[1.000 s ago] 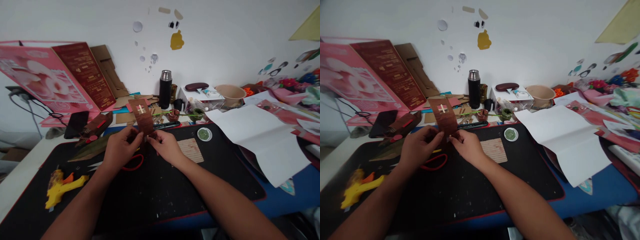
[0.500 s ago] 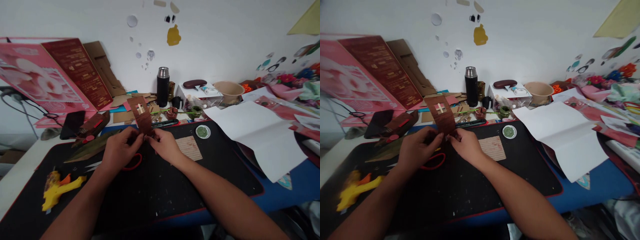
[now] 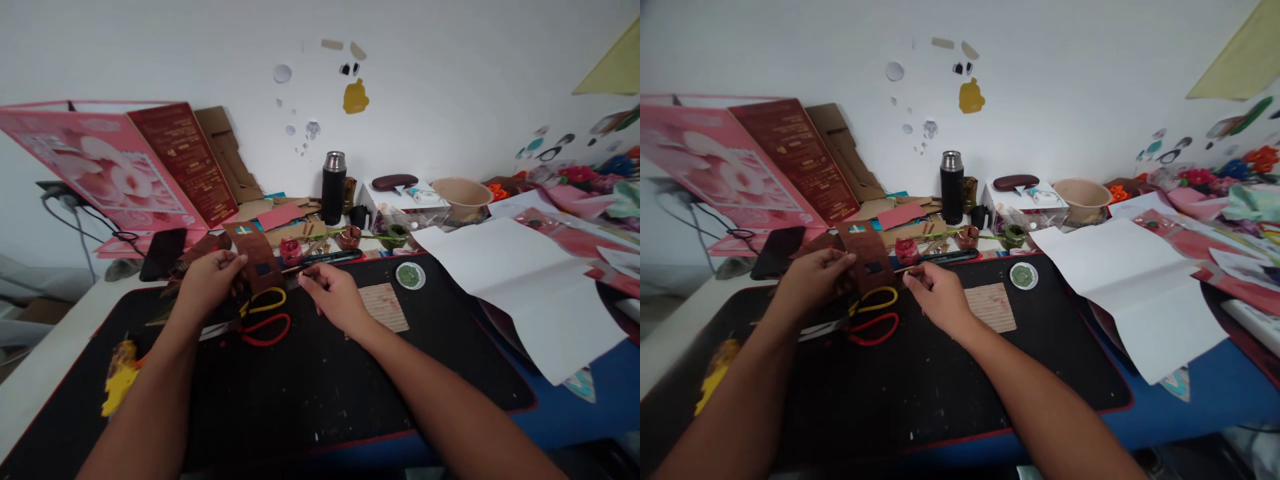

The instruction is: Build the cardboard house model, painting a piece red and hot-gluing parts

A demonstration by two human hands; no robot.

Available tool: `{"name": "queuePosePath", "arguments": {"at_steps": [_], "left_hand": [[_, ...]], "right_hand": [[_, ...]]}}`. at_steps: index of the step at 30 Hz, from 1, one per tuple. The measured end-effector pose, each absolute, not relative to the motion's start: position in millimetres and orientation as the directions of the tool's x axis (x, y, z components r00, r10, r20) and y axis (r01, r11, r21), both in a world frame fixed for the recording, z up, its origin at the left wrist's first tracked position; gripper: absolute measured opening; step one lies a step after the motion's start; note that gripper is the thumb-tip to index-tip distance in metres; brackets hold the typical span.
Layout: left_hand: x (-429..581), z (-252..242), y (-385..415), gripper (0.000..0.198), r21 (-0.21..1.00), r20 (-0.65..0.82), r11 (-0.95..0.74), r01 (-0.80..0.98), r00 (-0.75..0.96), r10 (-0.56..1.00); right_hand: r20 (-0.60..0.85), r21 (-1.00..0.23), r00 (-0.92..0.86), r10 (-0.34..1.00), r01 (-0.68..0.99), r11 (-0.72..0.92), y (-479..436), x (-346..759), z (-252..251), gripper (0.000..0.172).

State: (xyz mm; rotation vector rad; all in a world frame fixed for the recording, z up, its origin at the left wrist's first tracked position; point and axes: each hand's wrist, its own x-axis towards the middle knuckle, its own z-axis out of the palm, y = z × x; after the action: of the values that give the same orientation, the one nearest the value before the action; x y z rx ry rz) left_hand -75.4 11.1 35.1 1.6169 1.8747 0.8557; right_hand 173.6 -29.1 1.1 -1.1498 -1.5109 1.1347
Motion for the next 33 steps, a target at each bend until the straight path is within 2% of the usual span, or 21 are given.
{"name": "queuePosePath", "arguments": {"at_steps": [3, 7, 14, 18, 21, 24, 26, 30, 33], "left_hand": [[-74.4, 34.2, 12.5, 0.032, 0.761, -0.072, 0.132, 0.635, -0.120, 0.990], [-70.3, 32.8, 11.0, 0.032, 0.716, -0.086, 0.140, 0.684, -0.113, 0.990], [-74.6, 24.2, 14.1, 0.033, 0.387, 0.098, 0.021, 0.922, -0.064, 0.993], [-72.7, 23.7, 10.0, 0.034, 0.296, 0.157, 0.033, 0.954, -0.083, 0.984], [-61.8, 31.0, 0.8, 0.032, 0.406, 0.220, -0.031, 0.913, -0.065, 0.973], [-42.9, 40.6, -11.2, 0.033, 0.646, 0.121, -0.210, 0.734, 0.173, 0.977], [-30.7, 44.6, -18.3, 0.031, 0.740, 0.071, -0.265, 0.618, 0.321, 0.944], [-17.9, 43.6, -24.5, 0.021, 0.783, 0.096, -0.292, 0.548, 0.358, 0.929], [-16.6, 39.1, -24.9, 0.018, 0.821, 0.061, -0.232, 0.521, 0.325, 0.944]], "right_hand": [[0.118, -0.974, -0.180, 0.977, 0.168, 0.149, -28.8, 173.5, -0.5, 0.019], [0.112, -0.974, -0.184, 0.976, 0.175, 0.144, -29.2, 174.0, -1.8, 0.019], [0.104, -0.971, -0.193, 0.976, 0.192, 0.141, -28.3, 174.1, -5.0, 0.024], [0.107, -0.968, -0.196, 0.975, 0.202, 0.147, -28.5, 173.9, -6.0, 0.024], [0.104, -0.965, -0.201, 0.974, 0.216, 0.147, -29.2, 173.6, -6.1, 0.024], [0.131, -0.945, -0.207, 0.970, 0.270, 0.185, -30.4, 173.4, -4.8, 0.025], [0.177, -0.907, -0.221, 0.959, 0.341, 0.246, -31.6, 173.8, -3.3, 0.024], [0.283, -0.799, -0.253, 0.925, 0.472, 0.373, -33.0, 175.5, -1.1, 0.017], [0.295, -0.779, -0.268, 0.917, 0.489, 0.393, -32.3, 176.2, -1.5, 0.013]]}}
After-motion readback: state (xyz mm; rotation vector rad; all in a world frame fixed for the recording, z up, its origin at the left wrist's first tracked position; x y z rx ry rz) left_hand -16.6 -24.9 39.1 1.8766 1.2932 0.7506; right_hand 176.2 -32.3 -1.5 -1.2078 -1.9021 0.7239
